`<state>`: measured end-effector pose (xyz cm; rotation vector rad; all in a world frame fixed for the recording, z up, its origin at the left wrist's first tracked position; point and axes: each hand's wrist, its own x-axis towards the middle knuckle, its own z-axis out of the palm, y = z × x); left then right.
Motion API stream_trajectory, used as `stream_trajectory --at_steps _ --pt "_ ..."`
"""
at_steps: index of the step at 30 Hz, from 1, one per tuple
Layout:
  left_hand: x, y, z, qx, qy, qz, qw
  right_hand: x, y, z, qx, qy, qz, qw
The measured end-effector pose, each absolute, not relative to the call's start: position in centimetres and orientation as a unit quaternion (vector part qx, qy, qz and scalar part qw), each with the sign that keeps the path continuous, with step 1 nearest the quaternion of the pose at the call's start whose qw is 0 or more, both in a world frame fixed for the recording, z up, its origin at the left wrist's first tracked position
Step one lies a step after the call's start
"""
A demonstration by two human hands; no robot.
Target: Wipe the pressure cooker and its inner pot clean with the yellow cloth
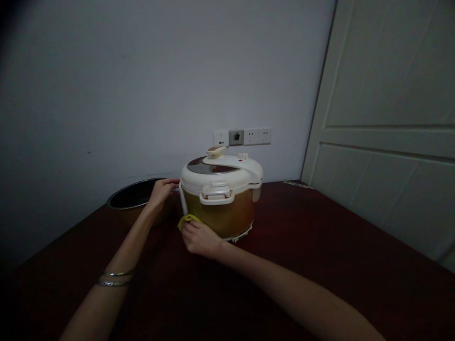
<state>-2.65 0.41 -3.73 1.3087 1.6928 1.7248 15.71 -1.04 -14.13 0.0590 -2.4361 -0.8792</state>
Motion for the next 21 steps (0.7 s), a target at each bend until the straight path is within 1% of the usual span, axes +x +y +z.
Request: stream_trajectory --at_steps 5,9,12,16,19,21 --pt "-2.8 0.6 -3.8 0.468 0.609 0.616 0.175 22.9 -0.1 -14.6 0.097 -0.893 -0.312 0.308" --pt "-2.6 0.6 -3.9 0.459 0.62 0.616 0.157 28.2 1.0 -14.0 0.109 -0.89 -0.333 0.292" --pt "-2.5 0.6 -4.0 0.459 0.625 0.614 0.143 31.1 1.8 -13.5 0.088 -0.884 -0.347 0.301" --pt "-2.4 0.6 -4.2 0.46 0.631 0.612 0.123 34.2 3.5 -13.7 0.017 -0.874 -0.338 0.348" --pt "-2.5 0.9 -4.5 0.457 0.636 0.614 0.105 35.5 4.3 -14.1 -0.043 -0.866 -0.326 0.376" --pt "-2.6 1.1 -4.7 0.453 0.638 0.615 0.093 35.4 4.2 -14.2 -0.047 -0.864 -0.322 0.383"
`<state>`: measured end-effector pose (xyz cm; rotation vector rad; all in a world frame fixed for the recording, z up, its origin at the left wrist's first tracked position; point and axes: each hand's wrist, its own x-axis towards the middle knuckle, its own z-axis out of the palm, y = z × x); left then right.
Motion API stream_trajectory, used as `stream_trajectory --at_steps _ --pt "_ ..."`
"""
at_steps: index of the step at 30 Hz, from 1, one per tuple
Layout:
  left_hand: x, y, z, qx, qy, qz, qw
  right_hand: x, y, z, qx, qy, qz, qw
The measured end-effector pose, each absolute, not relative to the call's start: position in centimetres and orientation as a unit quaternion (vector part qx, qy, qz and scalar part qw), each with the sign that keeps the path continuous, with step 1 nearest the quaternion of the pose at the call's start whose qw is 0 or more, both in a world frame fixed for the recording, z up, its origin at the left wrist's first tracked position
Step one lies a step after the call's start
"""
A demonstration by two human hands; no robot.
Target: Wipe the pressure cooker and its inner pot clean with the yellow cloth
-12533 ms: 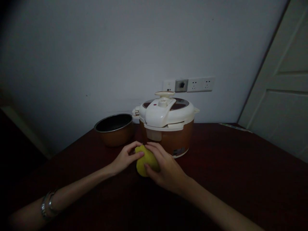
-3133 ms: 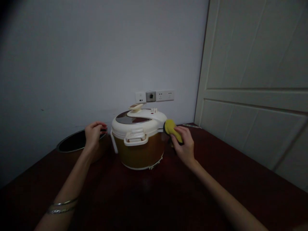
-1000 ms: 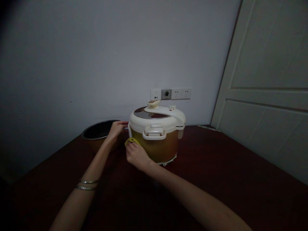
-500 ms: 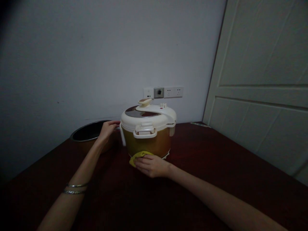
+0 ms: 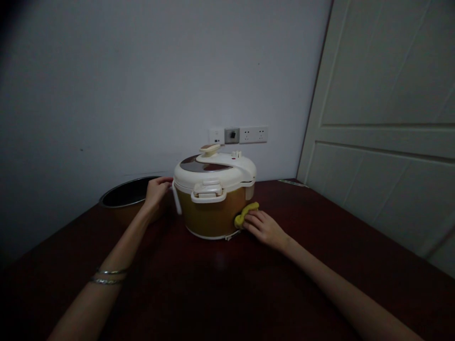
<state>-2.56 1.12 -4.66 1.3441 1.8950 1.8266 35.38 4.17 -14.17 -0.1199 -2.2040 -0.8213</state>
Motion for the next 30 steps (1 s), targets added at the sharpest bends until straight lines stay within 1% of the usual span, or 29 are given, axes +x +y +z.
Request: stream_trajectory --at_steps 4,10,14,19,23,26,30 --pt "-2.5 1.1 -4.7 0.452 0.642 0.615 0.076 32.8 2.6 -14.1 -0.006 -0.864 -0.321 0.388" --pt "-2.1 0.8 -4.4 0.461 0.643 0.607 0.066 25.3 -0.4 -14.7 0.062 -0.882 -0.318 0.343" --pt "-2.3 0.9 -4.5 0.469 0.64 0.605 0.069 18.9 -1.4 -14.5 0.035 -0.895 -0.316 0.312" --pt "-2.5 0.9 -4.5 0.475 0.636 0.601 0.089 13.2 -1.6 -12.6 -0.036 -0.909 -0.295 0.292" --pt "-2.6 0.7 -4.4 0.478 0.632 0.601 0.104 13.6 -1.8 -12.0 -0.051 -0.901 -0.303 0.307" --pt "-2.7 0.9 -4.5 0.475 0.629 0.604 0.115 15.5 -2.2 -11.3 -0.06 -0.884 -0.311 0.343" --pt "-2.9 1.2 -4.8 0.465 0.629 0.611 0.124 16.1 -2.7 -8.7 -0.097 -0.859 -0.311 0.394"
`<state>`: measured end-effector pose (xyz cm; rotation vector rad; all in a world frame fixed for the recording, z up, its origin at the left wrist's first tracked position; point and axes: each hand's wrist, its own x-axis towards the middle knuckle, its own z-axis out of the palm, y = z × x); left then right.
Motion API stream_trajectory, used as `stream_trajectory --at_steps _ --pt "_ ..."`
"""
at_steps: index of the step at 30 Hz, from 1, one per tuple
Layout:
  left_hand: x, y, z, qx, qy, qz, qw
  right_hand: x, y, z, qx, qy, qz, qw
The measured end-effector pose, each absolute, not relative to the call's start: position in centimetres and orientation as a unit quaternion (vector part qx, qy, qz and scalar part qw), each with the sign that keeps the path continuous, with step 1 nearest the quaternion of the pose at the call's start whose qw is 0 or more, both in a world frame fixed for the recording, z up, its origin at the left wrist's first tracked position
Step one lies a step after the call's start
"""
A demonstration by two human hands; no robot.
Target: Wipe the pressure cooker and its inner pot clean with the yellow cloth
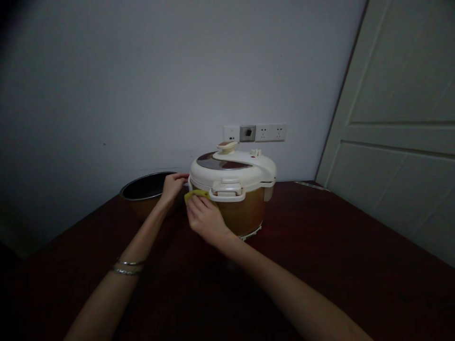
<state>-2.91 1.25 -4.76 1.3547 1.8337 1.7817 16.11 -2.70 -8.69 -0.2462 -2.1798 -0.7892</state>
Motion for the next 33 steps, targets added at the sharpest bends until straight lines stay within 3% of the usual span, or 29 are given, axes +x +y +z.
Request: stream_trajectory --at_steps 5,14,24,33 --pt "-2.9 1.1 -4.9 0.463 0.622 0.613 0.15 13.5 -2.5 -7.2 -0.139 -0.862 -0.287 0.395" --pt "-2.5 0.2 -4.0 0.474 0.624 0.598 0.169 17.3 -2.9 -14.1 -0.071 -0.886 -0.301 0.346" --pt "-2.2 0.1 -4.1 0.475 0.63 0.602 0.125 29.8 1.7 -9.4 0.022 -0.875 -0.335 0.349" --pt "-2.0 0.3 -4.4 0.475 0.649 0.587 0.087 32.1 2.0 -13.1 -0.002 -0.896 -0.288 0.339"
